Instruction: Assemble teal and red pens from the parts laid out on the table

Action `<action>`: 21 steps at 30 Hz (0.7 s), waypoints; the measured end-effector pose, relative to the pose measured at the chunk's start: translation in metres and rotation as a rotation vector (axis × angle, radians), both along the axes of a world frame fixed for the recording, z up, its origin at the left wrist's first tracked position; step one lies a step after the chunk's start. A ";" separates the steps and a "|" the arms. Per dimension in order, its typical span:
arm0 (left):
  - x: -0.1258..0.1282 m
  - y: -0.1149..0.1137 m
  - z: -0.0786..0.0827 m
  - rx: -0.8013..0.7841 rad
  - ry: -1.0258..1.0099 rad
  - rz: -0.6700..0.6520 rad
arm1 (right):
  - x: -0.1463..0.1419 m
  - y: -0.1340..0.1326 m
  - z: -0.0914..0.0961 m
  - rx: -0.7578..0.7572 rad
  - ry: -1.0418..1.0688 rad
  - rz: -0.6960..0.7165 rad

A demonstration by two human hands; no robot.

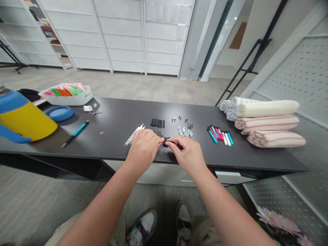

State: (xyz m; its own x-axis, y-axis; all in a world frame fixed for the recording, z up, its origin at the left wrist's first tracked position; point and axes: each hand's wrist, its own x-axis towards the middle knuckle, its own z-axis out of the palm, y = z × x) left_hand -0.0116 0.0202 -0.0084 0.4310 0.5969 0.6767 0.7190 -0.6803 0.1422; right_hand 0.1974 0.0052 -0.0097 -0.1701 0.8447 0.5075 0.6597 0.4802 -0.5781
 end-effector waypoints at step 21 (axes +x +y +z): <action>-0.001 -0.002 0.000 0.007 -0.049 0.001 | 0.001 0.003 0.001 -0.061 0.095 -0.026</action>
